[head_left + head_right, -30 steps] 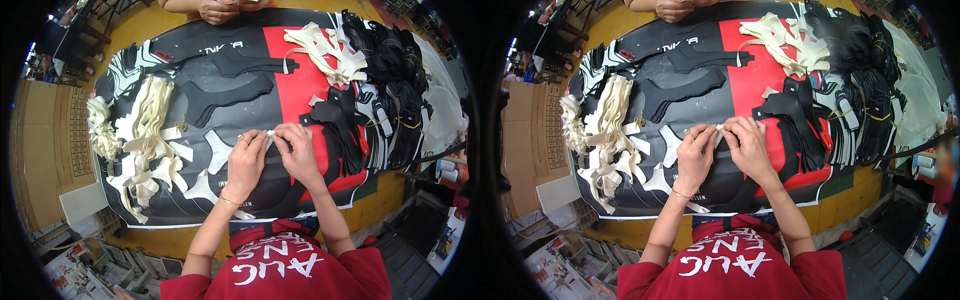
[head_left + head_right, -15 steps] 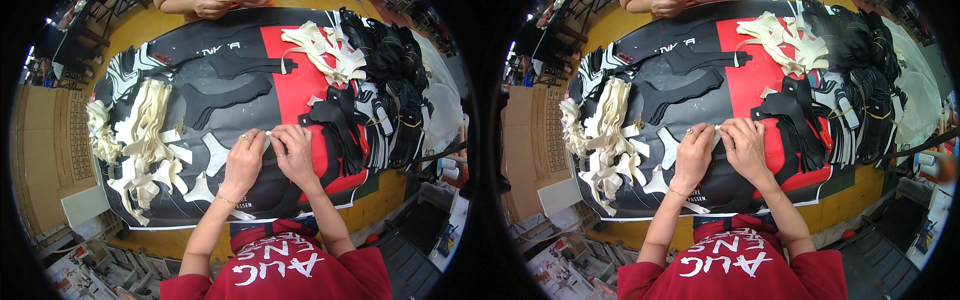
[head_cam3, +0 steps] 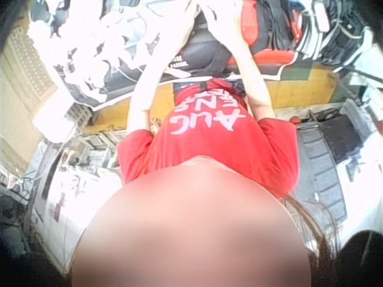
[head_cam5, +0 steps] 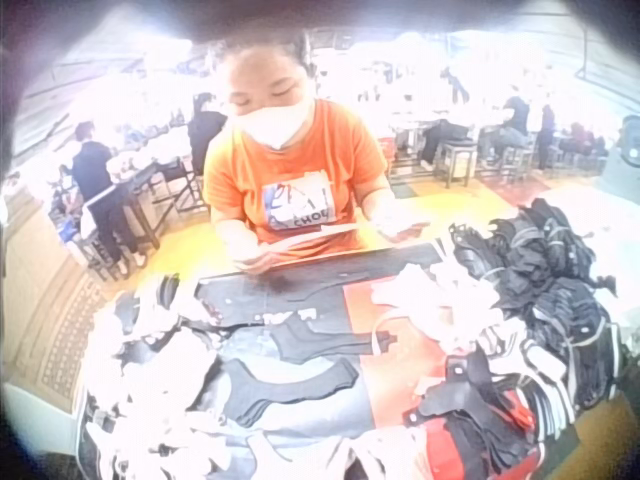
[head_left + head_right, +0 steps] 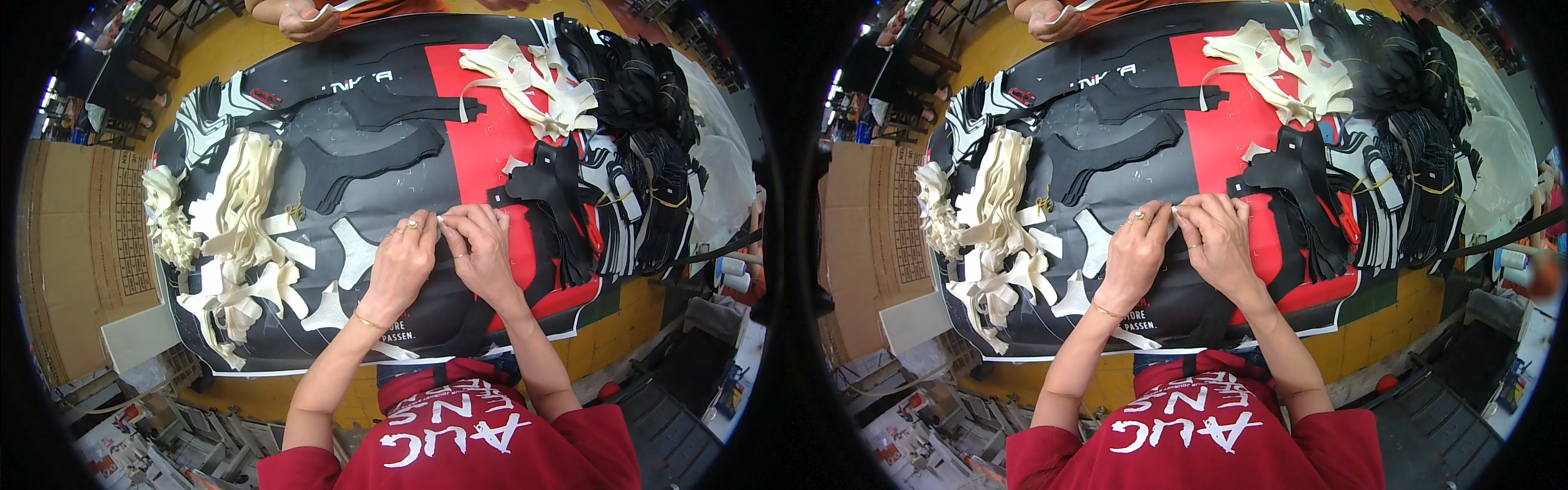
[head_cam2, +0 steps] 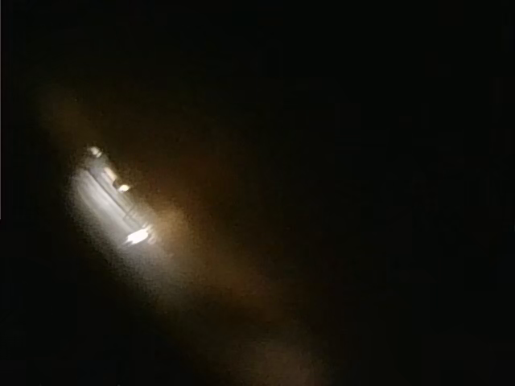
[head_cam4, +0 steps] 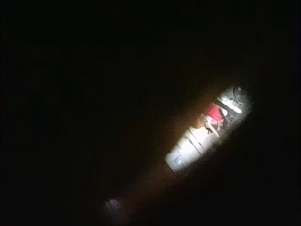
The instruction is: The person repeatedly picks up black and white fabric pieces from a table, aligns them, and presses them together by hand. The person handles multiple pieces one at a time, occasionally adjusting their position before placing them back on the table.
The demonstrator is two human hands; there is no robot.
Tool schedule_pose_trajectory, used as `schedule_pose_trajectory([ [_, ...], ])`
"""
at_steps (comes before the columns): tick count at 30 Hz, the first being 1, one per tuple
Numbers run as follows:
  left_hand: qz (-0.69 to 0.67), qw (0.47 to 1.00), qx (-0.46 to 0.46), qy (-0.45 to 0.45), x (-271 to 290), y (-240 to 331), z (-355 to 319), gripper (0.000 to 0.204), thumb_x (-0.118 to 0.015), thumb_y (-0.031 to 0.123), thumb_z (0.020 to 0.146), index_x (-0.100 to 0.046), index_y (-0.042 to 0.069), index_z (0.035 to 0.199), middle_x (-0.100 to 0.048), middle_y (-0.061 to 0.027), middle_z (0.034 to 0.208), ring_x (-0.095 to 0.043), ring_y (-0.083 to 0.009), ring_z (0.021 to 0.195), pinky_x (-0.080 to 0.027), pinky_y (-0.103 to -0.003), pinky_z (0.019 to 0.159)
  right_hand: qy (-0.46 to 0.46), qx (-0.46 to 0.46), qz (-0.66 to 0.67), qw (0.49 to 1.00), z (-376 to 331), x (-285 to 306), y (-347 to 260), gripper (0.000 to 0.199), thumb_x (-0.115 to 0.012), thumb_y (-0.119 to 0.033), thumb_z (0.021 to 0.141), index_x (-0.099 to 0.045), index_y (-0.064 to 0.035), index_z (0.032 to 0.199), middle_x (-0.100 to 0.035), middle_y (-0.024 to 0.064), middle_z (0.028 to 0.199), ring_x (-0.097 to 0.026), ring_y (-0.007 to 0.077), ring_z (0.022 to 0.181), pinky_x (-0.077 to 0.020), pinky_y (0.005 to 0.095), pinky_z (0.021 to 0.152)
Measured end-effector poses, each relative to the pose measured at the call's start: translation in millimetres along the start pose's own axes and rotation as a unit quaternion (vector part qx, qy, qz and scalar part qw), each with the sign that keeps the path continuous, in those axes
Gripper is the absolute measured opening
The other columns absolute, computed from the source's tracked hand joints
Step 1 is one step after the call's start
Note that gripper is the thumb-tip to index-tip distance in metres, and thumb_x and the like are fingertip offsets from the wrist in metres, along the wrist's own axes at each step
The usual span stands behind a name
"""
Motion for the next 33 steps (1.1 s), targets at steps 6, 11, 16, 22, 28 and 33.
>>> schedule_pose_trajectory([
  [6, -0.051, 0.999, 0.012, 0.008, 4, -6, 2, 0.033, -0.068, -0.002, 0.082, -0.067, -0.002, 0.115, -0.066, -0.0138, 0.110, -0.068, -0.0311, 0.093, -0.056, -0.039, 0.079, 0.012, -0.010, 0.002, 1.000, 0, 0, 1, 0.012, -0.065, -0.016, 0.096, -0.070, -0.0045, 0.097, -0.068, 0.0044, 0.098, -0.061, 0.0236, 0.093, -0.0367, 0.0406, 0.085],
  [11, -0.030, 1.000, -0.004, 0.001, 7, -4, 2, 0.033, -0.068, -0.001, 0.080, -0.068, -0.002, 0.113, -0.067, -0.0118, 0.108, -0.068, -0.0301, 0.092, -0.055, -0.040, 0.080, 0.013, -0.006, 0.001, 1.000, 0, 0, 1, 0.013, -0.065, -0.016, 0.096, -0.071, -0.0046, 0.097, -0.067, 0.0040, 0.097, -0.060, 0.0233, 0.093, -0.0366, 0.0404, 0.085],
  [16, 0.075, 0.996, -0.051, 0.015, 3, 4, 3, 0.031, -0.069, 0.007, 0.081, -0.069, 0.000, 0.111, -0.067, -0.0087, 0.106, -0.068, -0.0241, 0.088, -0.053, -0.036, 0.076, 0.010, -0.008, 0.007, 1.000, 0, 0, 2, 0.012, -0.066, -0.016, 0.095, -0.071, -0.0050, 0.097, -0.067, 0.0029, 0.097, -0.060, 0.0227, 0.093, -0.0366, 0.0401, 0.085],
  [22, 0.099, 0.991, -0.080, 0.032, 5, 3, 5, 0.024, -0.072, 0.009, 0.081, -0.070, 0.003, 0.103, -0.069, -0.0057, 0.100, -0.068, -0.0203, 0.083, -0.050, -0.034, 0.071, 0.010, -0.006, 0.001, 1.000, 1, -1, 1, 0.012, -0.066, -0.017, 0.095, -0.070, -0.0056, 0.095, -0.067, 0.0023, 0.096, -0.060, 0.0224, 0.092, -0.0367, 0.0401, 0.085],
  [28, 0.018, 0.997, 0.007, 0.080, 16, -9, 6, 0.016, -0.072, 0.004, 0.081, -0.071, 0.003, 0.097, -0.071, -0.0075, 0.094, -0.069, -0.0226, 0.075, -0.051, -0.035, 0.068, 0.005, -0.002, -0.030, 1.000, 0, -2, -1, 0.010, -0.063, -0.017, 0.096, -0.067, -0.0074, 0.098, -0.065, 0.0029, 0.101, -0.059, 0.0228, 0.097, -0.0368, 0.0412, 0.087],
  [33, -0.147, 0.973, 0.148, 0.102, 16, -24, -4, 0.009, -0.067, -0.002, 0.086, -0.070, -0.003, 0.095, -0.071, -0.0116, 0.091, -0.069, -0.0240, 0.071, -0.054, -0.033, 0.067, -0.008, -0.004, -0.044, 0.999, -1, -3, -1, 0.012, -0.062, -0.016, 0.096, -0.066, -0.0072, 0.102, -0.064, 0.0052, 0.104, -0.058, 0.0243, 0.100, -0.0369, 0.0422, 0.089],
])
Point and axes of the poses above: each hand's wrist, its own z-axis towards the middle knuckle, its own x-axis out of the back of the hand, y = z × x, the point moved 8 cm from there along z, towards the middle knuckle
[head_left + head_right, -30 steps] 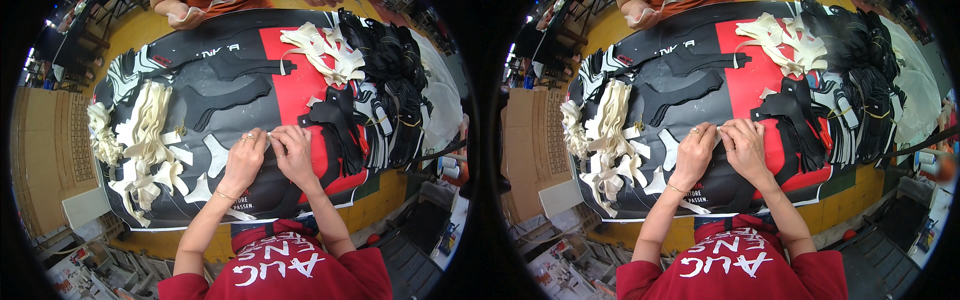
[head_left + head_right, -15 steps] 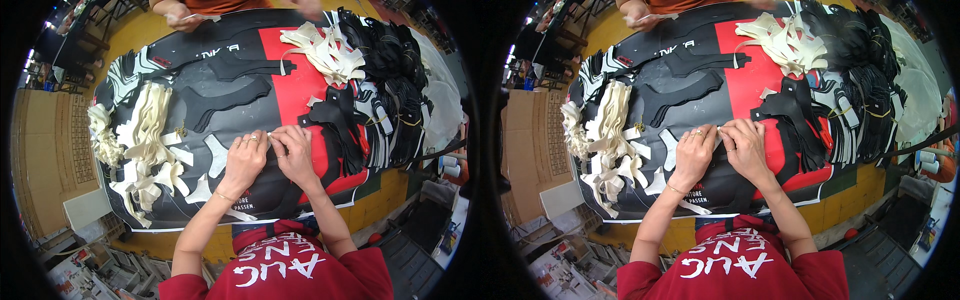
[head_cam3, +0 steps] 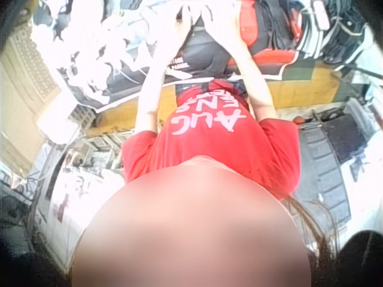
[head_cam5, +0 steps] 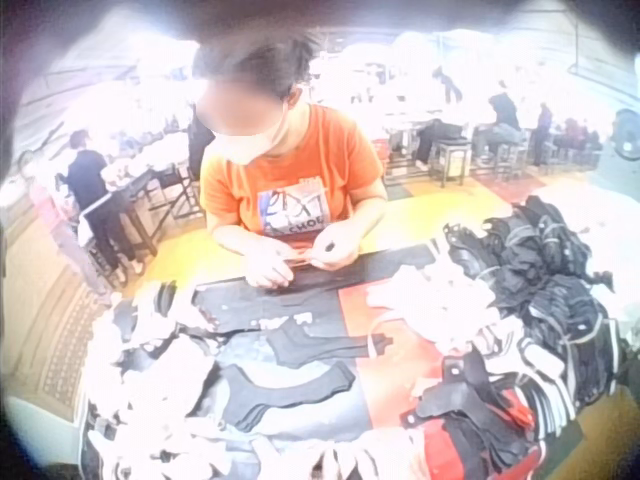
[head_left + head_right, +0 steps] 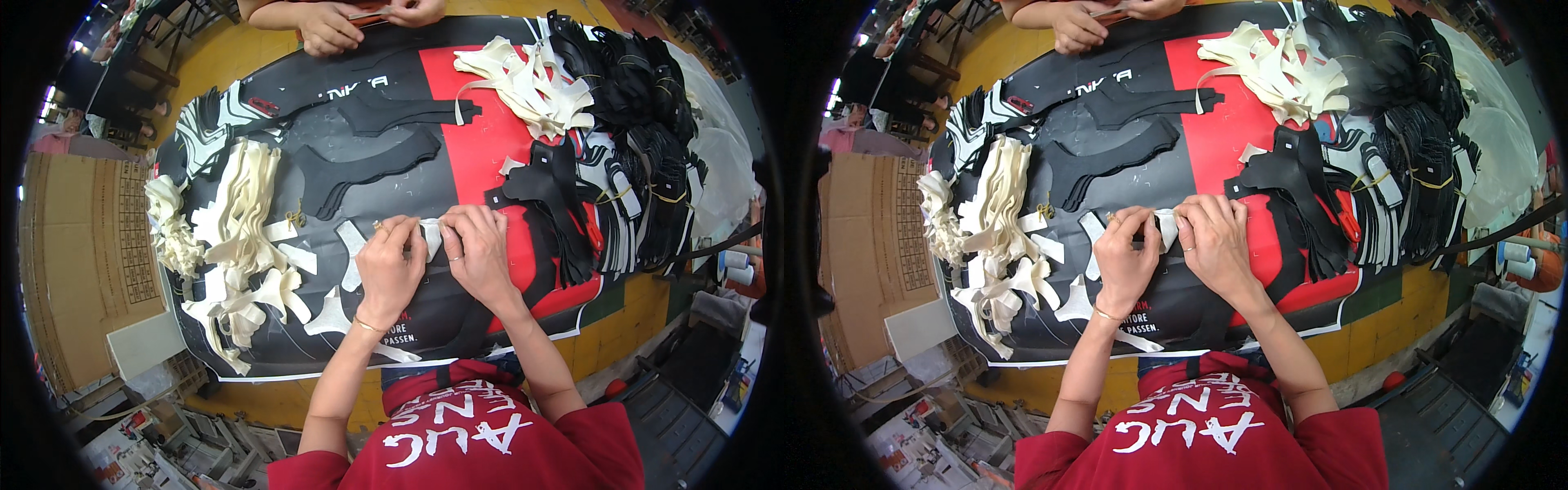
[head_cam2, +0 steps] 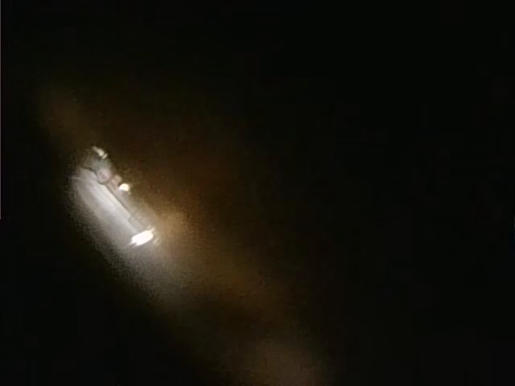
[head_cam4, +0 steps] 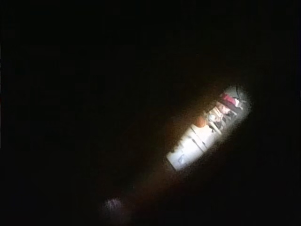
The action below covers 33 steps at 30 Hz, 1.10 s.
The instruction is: The person repeatedly picks up black and white fabric pieces from a table, aligns them, and presses them together by hand. The person handles multiple pieces one at a time, occasionally adjusting their position before placing them back on the table.
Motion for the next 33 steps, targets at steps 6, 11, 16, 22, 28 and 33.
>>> schedule_pose_trajectory([
  [6, -0.079, 0.993, 0.086, -0.034, -1, -8, -1, 0.008, -0.067, 0.005, 0.091, -0.068, -0.003, 0.095, -0.068, -0.0122, 0.085, -0.067, -0.0245, 0.068, -0.052, -0.036, 0.066, -0.002, 0.002, 0.002, 1.000, 0, 0, 1, 0.013, -0.061, -0.017, 0.097, -0.066, -0.0068, 0.103, -0.064, 0.0061, 0.106, -0.058, 0.0251, 0.101, -0.0374, 0.0423, 0.089],
  [11, -0.102, 0.983, 0.146, -0.044, 0, -10, 1, 0.009, -0.064, 0.005, 0.094, -0.067, -0.002, 0.095, -0.068, -0.0133, 0.086, -0.068, -0.0270, 0.073, -0.052, -0.036, 0.070, 0.045, -0.029, 0.077, 0.996, 0, 9, 4, 0.027, -0.068, -0.031, 0.095, -0.066, -0.0058, 0.104, -0.063, 0.0074, 0.105, -0.058, 0.0256, 0.097, -0.0380, 0.0417, 0.088],
  [16, -0.156, 0.975, 0.132, -0.087, -5, -6, -3, 0.013, -0.063, 0.006, 0.095, -0.070, -0.002, 0.102, -0.071, -0.0138, 0.095, -0.067, -0.0299, 0.084, -0.050, -0.039, 0.080, 0.061, -0.027, 0.099, 0.993, -2, 16, 6, 0.037, -0.074, -0.043, 0.090, -0.068, -0.0061, 0.091, -0.061, 0.0055, 0.093, -0.056, 0.0247, 0.091, -0.0366, 0.0400, 0.084],
  [22, 0.008, 0.992, -0.060, -0.108, -1, 15, -31, 0.033, -0.066, 0.008, 0.092, -0.066, 0.001, 0.124, -0.064, -0.0171, 0.132, -0.057, -0.0373, 0.129, -0.038, -0.051, 0.112, 0.051, -0.066, 0.022, 0.996, -3, 25, 12, 0.051, -0.071, -0.056, 0.087, -0.070, -0.0075, 0.071, -0.059, 0.0027, 0.082, -0.055, 0.0229, 0.086, -0.0346, 0.0406, 0.082],
  [28, 0.116, 0.968, -0.072, -0.210, -27, 19, -65, 0.054, -0.063, 0.018, 0.097, -0.049, -0.006, 0.142, -0.041, -0.0213, 0.156, -0.034, -0.0361, 0.149, -0.025, -0.054, 0.121, 0.006, -0.103, -0.075, 0.992, 2, 30, 0, 0.040, -0.076, -0.044, 0.085, -0.070, -0.0063, 0.074, -0.062, 0.0020, 0.085, -0.057, 0.0220, 0.085, -0.0345, 0.0378, 0.082],
  [33, 0.130, 0.959, -0.059, -0.245, -32, 14, -68, 0.066, -0.063, 0.024, 0.097, -0.039, -0.004, 0.151, -0.031, -0.0213, 0.162, -0.025, -0.0353, 0.153, -0.023, -0.053, 0.122, 0.005, -0.084, -0.123, 0.989, 1, 30, -9, 0.035, -0.080, -0.037, 0.082, -0.070, -0.0043, 0.077, -0.063, 0.0027, 0.086, -0.059, 0.0226, 0.085, -0.0359, 0.0382, 0.080],
])
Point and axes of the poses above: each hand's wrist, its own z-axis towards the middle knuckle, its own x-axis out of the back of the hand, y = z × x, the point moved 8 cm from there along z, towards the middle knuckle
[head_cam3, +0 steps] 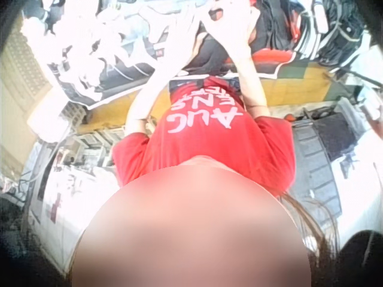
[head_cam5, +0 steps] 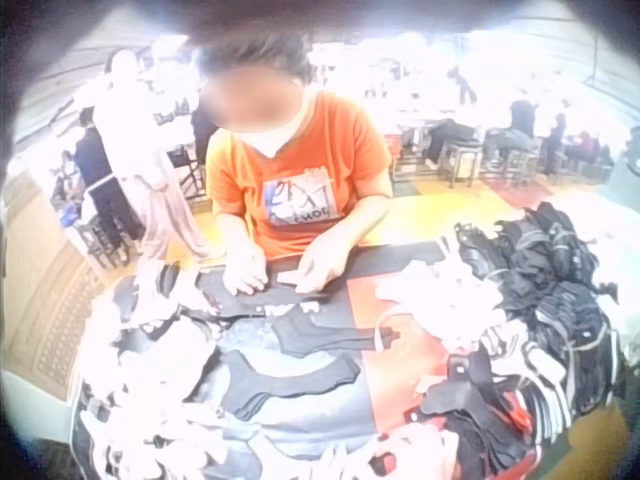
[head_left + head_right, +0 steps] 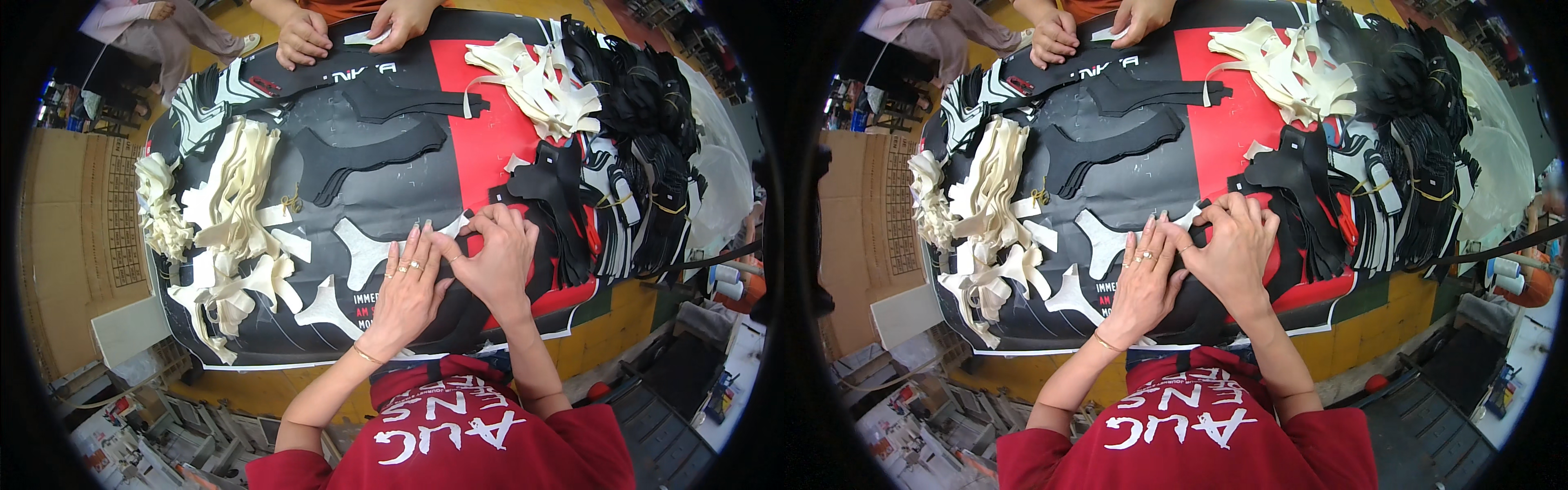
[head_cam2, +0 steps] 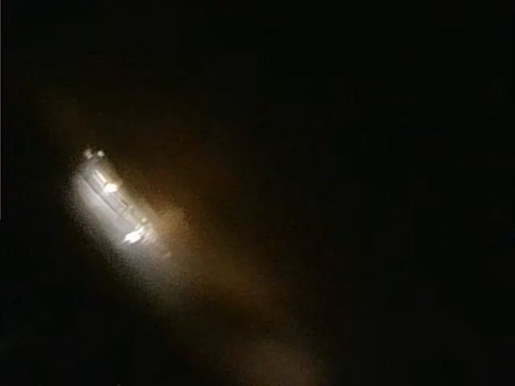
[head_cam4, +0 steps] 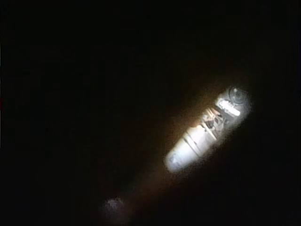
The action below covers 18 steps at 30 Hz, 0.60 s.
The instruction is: The person repeatedly picks up black and white fabric pieces from a table, aligns them, and presses them together by hand. The person handles multiple pieces one at a time, occasionally adjusting their position before placing them back on the table.
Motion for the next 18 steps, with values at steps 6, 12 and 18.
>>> schedule_pose_trajectory([
  [6, 0.019, 1.000, -0.006, 0.004, 0, 3, 1, 0.070, -0.064, 0.028, 0.096, -0.036, -0.003, 0.153, -0.031, -0.0228, 0.162, -0.025, -0.0354, 0.153, -0.022, -0.052, 0.122, -0.021, -0.076, 0.089, 0.993, -4, -8, 26, 0.019, -0.080, -0.025, 0.080, -0.073, -0.0080, 0.082, -0.064, 0.0030, 0.091, -0.061, 0.0227, 0.092, -0.0372, 0.0391, 0.083],
  [12, 0.031, 1.000, -0.004, 0.003, -1, 3, 1, 0.070, -0.064, 0.028, 0.096, -0.036, -0.003, 0.153, -0.032, -0.0233, 0.161, -0.027, -0.0359, 0.152, -0.023, -0.053, 0.122, 0.002, -0.086, 0.106, 0.991, -9, -7, 30, 0.016, -0.080, -0.022, 0.081, -0.072, -0.0081, 0.082, -0.063, 0.0017, 0.090, -0.062, 0.0216, 0.089, -0.0378, 0.0383, 0.083],
  [18, 0.050, 0.999, -0.001, -0.002, -2, 4, 2, 0.068, -0.064, 0.027, 0.096, -0.039, -0.004, 0.151, -0.033, -0.0239, 0.160, -0.027, -0.0367, 0.152, -0.023, -0.054, 0.121, 0.032, -0.105, 0.104, 0.989, -13, -3, 38, 0.013, -0.079, -0.020, 0.081, -0.071, -0.0090, 0.079, -0.062, 0.0010, 0.088, -0.062, 0.0216, 0.086, -0.0390, 0.0382, 0.079],
])
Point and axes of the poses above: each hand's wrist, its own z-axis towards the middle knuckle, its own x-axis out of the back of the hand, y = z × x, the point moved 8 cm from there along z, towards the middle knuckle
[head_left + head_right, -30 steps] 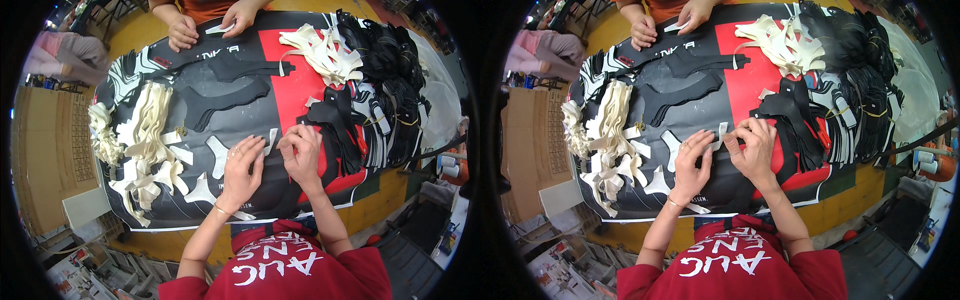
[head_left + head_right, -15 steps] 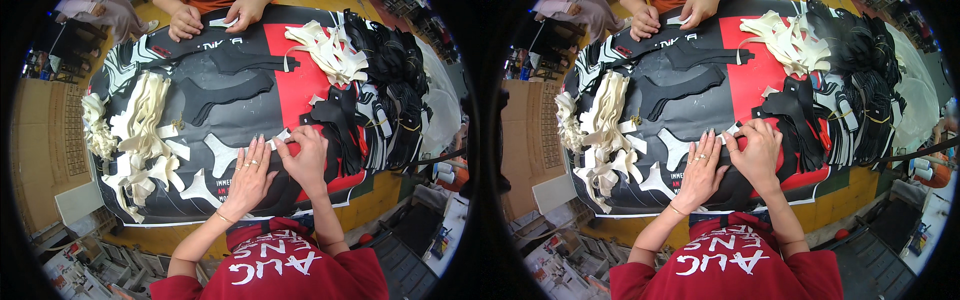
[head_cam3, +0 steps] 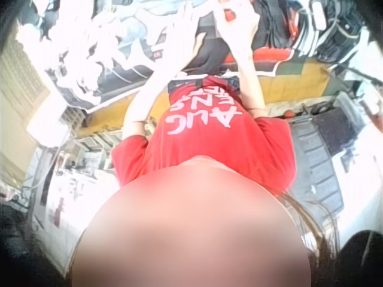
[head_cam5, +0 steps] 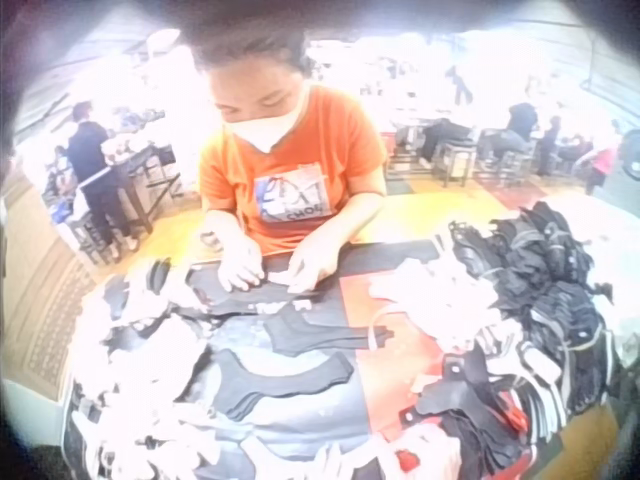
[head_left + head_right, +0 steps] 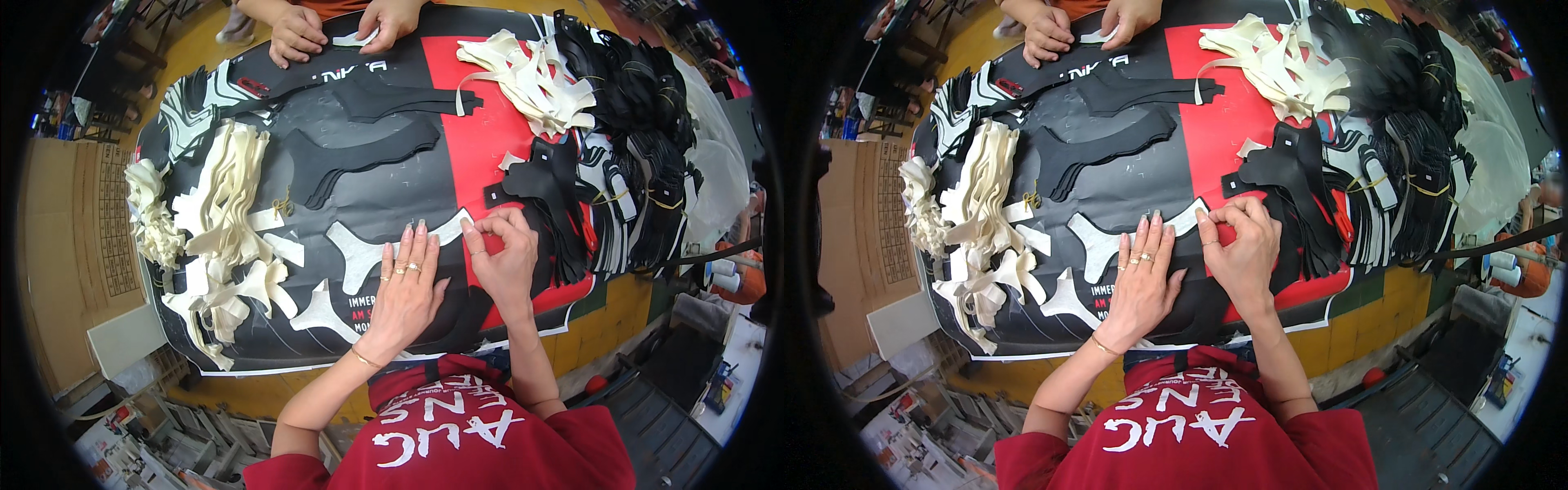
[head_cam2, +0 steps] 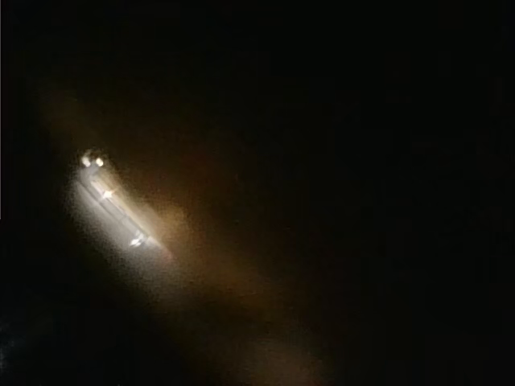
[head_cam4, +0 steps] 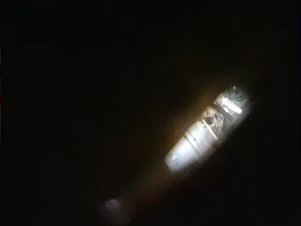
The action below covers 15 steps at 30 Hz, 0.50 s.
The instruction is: The person repeatedly picks up black and white fabric pieces from a table, aligns them, and presses them together by hand. The person handles multiple pieces one at a time, occasionally adjusting their position before placing them back on the table.
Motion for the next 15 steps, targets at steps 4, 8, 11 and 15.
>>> schedule_pose_trajectory([
  [4, 0.014, 1.000, 0.001, -0.005, -1, 1, 0, 0.068, -0.064, 0.028, 0.095, -0.040, -0.004, 0.150, -0.032, -0.0246, 0.160, -0.028, -0.0371, 0.151, -0.023, -0.054, 0.121, 0.030, 0.053, -0.046, 0.997, -2, -2, -7, 0.013, -0.077, -0.019, 0.083, -0.069, -0.0100, 0.078, -0.062, 0.0016, 0.089, -0.061, 0.0216, 0.088, -0.0392, 0.0389, 0.079],
  [8, 0.021, 1.000, 0.001, -0.005, 0, 2, 1, 0.068, -0.064, 0.027, 0.095, -0.040, -0.003, 0.151, -0.032, -0.0248, 0.160, -0.028, -0.0372, 0.151, -0.021, -0.054, 0.122, 0.059, 0.082, -0.068, 0.993, -6, -3, -12, 0.013, -0.077, -0.019, 0.084, -0.067, -0.0108, 0.080, -0.062, 0.0027, 0.090, -0.061, 0.0218, 0.091, -0.0389, 0.0394, 0.080],
  [11, -0.004, 1.000, 0.006, 0.000, 2, 4, 2, 0.068, -0.063, 0.021, 0.093, -0.038, 0.000, 0.153, -0.030, -0.0254, 0.160, -0.027, -0.0402, 0.151, -0.018, -0.056, 0.122, 0.061, 0.078, -0.074, 0.992, -8, -5, -11, 0.013, -0.077, -0.019, 0.084, -0.067, -0.0105, 0.083, -0.061, 0.0031, 0.091, -0.061, 0.0222, 0.094, -0.0387, 0.0399, 0.081],
  [15, -0.013, 0.999, 0.036, 0.010, 2, 10, 6, 0.070, -0.059, 0.015, 0.089, -0.038, 0.005, 0.155, -0.028, -0.0258, 0.161, -0.026, -0.0448, 0.150, -0.016, -0.061, 0.121, 0.057, 0.045, -0.060, 0.996, -8, -5, -5, 0.013, -0.075, -0.017, 0.086, -0.066, -0.0099, 0.092, -0.061, 0.0043, 0.096, -0.061, 0.0238, 0.096, -0.0385, 0.0402, 0.081],
])
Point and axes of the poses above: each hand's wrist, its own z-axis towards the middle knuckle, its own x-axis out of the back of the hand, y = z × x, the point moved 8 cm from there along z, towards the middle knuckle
